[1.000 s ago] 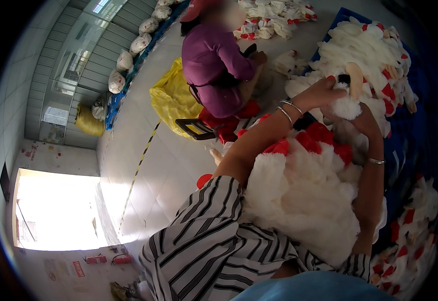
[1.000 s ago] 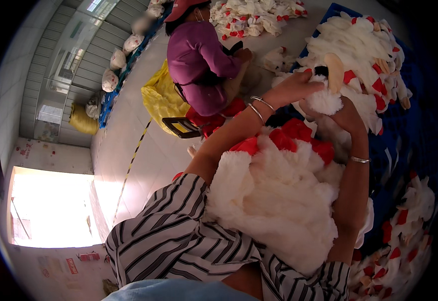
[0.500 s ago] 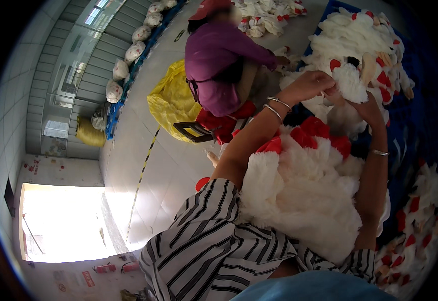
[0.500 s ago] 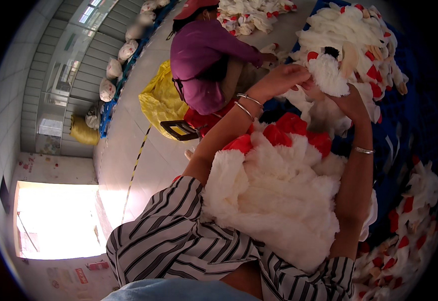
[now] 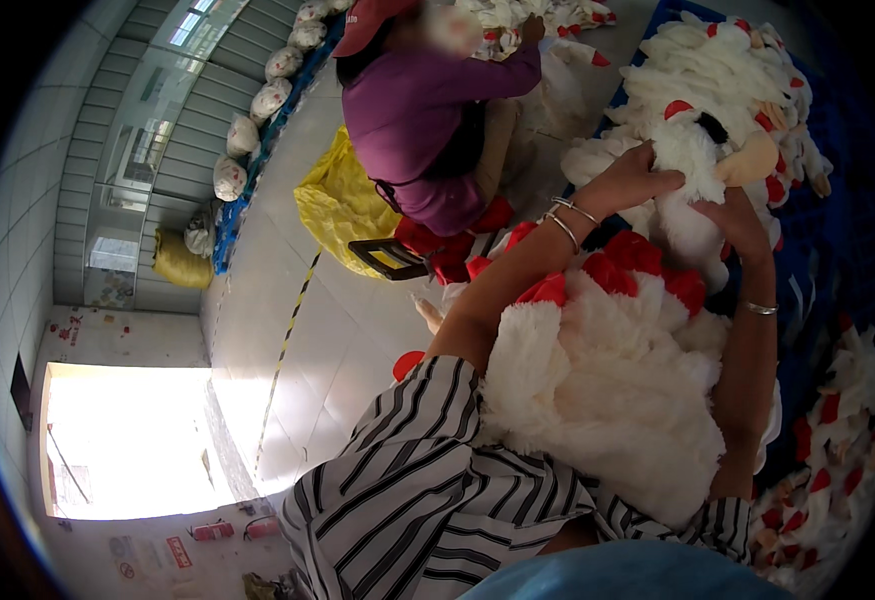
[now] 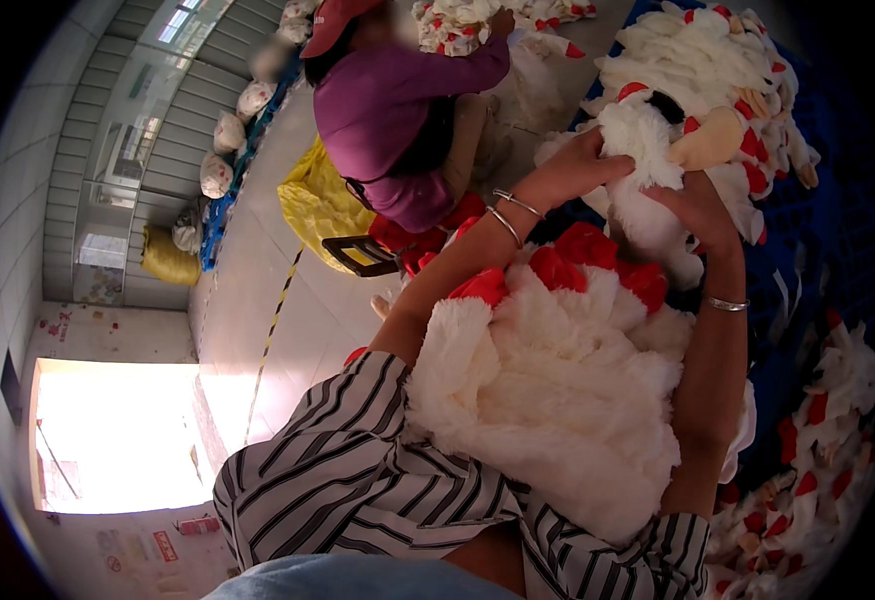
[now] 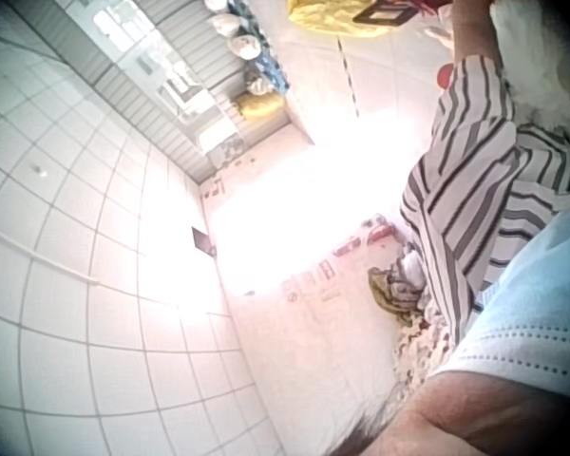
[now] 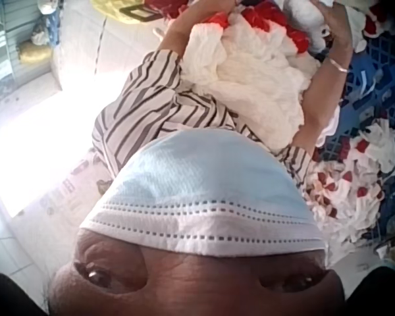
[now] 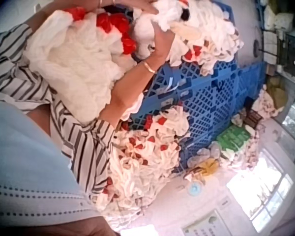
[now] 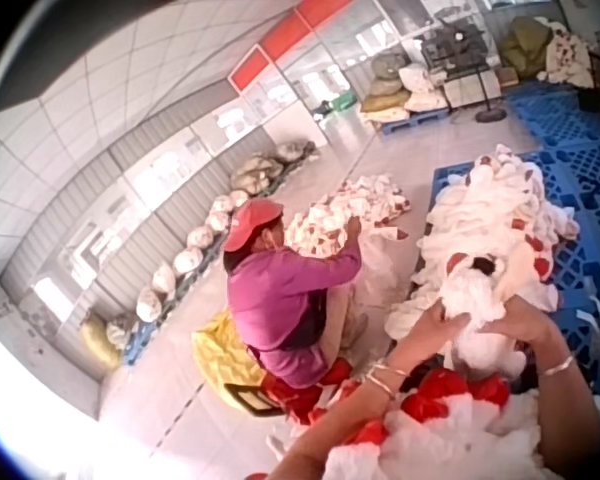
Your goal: The person assembles white stuffed animal toys by hand, inserting red fabric pieces into the limbs and adjusting the fluffy bodies. They handle the toys one at a time, manipulating the fabric and stuffing to shape the limbs and body, then placing the finished items into a blue crate.
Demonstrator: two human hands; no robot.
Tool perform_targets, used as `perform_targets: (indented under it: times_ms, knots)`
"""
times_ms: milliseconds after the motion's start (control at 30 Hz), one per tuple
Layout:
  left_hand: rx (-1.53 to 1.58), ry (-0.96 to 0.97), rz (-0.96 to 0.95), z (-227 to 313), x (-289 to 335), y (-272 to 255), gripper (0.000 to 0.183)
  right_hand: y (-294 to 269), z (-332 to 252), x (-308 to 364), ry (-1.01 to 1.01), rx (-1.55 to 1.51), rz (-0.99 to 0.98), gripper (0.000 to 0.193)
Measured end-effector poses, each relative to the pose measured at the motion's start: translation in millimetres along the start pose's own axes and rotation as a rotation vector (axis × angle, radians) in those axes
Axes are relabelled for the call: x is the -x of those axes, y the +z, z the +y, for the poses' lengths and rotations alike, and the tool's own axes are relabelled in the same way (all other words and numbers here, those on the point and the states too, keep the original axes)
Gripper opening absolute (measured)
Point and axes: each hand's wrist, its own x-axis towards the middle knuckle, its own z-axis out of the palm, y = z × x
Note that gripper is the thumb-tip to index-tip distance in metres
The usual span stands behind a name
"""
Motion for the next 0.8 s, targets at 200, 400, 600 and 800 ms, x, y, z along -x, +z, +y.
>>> perform_targets:
  times_ms: [200,400,600,800]
  knots:
    - [0.027,0.011,-0.008,2.6,3.1,-1.4,0.040,0.6,-2.8,-4.6,0.194,-0.045,0.084,0.037]
    - [-0.037,-0.091,-0.055,4.9,4.8,-10.0,0.041,-4.5,8.0,-9.9,0.083,0.016,0.139,0.030]
    - [-0.250,-0.115,-0.145,2.4,9.3,-26.8,0.042,-7.5,12.4,-11.2,0.075,0.093,0.157,0.031]
    - [-0.199,-0.182,-0.012,23.4,17.2,-22.3,0.042,-4.0,-0.4,-11.7,0.229,0.122,0.399,0.051]
